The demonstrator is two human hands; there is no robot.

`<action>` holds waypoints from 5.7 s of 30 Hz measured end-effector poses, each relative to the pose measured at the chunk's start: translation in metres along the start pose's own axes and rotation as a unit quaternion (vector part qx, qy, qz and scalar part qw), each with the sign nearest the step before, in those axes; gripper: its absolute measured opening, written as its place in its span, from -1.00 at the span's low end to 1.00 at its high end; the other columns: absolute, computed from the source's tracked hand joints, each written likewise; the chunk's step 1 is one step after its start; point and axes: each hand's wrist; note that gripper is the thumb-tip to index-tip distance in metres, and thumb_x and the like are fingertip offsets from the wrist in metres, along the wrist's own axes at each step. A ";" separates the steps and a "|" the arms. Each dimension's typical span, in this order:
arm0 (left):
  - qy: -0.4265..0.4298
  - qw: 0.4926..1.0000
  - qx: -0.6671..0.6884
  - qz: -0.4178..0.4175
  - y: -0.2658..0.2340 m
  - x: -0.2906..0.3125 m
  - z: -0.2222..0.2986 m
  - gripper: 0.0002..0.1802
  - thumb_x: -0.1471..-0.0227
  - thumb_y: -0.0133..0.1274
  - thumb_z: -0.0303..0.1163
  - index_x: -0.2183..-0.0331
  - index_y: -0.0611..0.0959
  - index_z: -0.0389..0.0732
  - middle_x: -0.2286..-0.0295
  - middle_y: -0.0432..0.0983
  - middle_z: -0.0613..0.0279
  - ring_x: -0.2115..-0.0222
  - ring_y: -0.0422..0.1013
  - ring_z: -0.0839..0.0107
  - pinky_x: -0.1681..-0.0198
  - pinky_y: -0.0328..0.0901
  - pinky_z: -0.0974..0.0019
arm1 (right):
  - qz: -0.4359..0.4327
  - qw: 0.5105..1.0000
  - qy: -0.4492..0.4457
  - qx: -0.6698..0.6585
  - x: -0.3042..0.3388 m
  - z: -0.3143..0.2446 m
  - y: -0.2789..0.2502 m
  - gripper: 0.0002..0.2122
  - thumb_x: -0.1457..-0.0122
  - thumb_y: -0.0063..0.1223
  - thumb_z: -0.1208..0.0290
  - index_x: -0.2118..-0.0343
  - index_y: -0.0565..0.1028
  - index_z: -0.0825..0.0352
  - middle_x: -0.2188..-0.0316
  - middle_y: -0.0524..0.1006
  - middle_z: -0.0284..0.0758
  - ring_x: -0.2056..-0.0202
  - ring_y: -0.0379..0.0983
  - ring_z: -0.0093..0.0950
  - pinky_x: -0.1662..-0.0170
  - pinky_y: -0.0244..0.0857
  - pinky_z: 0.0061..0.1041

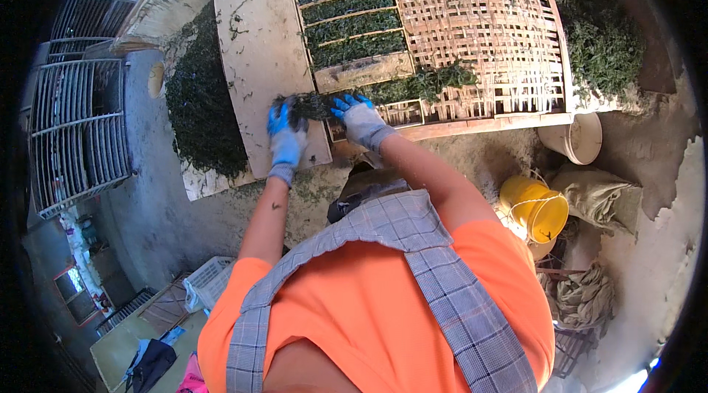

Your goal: The person gathers bunches of long green leaves from a pile, lays them across a wooden lattice frame, and then uses a wooden panel to press and spread the leaves into the grid.

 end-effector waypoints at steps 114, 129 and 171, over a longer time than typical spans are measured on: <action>0.151 0.987 -0.043 -0.023 0.040 0.025 0.054 -0.52 -0.06 0.06 -0.17 -0.06 0.54 0.11 -0.26 0.07 0.05 -0.28 -0.07 -0.08 -0.31 -0.18 -0.14 | -0.074 0.968 0.158 0.179 0.079 0.093 -0.081 -0.76 0.02 0.12 0.39 0.22 0.57 0.11 0.16 0.48 -0.24 0.18 0.49 -0.23 0.23 0.44 -0.19; 0.137 0.988 -0.058 -0.035 0.046 0.026 0.051 -0.51 -0.08 0.03 -0.16 -0.08 0.52 0.11 -0.27 0.05 0.08 -0.29 -0.08 -0.04 -0.33 -0.22 -0.12 | -0.024 0.992 0.112 0.046 0.064 0.086 -0.127 -0.76 -0.01 0.06 0.46 0.22 0.58 0.30 0.33 0.56 -0.10 0.27 0.54 -0.20 0.28 0.46 -0.25; 0.075 0.988 0.075 0.114 0.026 0.018 0.050 -0.68 0.02 0.13 -0.41 0.14 0.64 -0.14 0.15 0.53 0.03 0.07 0.40 0.02 -0.07 0.26 0.05 | 0.131 0.988 0.036 0.067 0.008 0.069 -0.082 -0.63 -0.02 0.08 0.38 0.05 0.50 0.09 0.05 0.47 -0.23 0.06 0.40 -0.19 0.10 0.32 -0.20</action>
Point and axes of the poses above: each hand's wrist, its own x-axis away from the middle knuckle, its own y-axis out of the palm, z = x × y
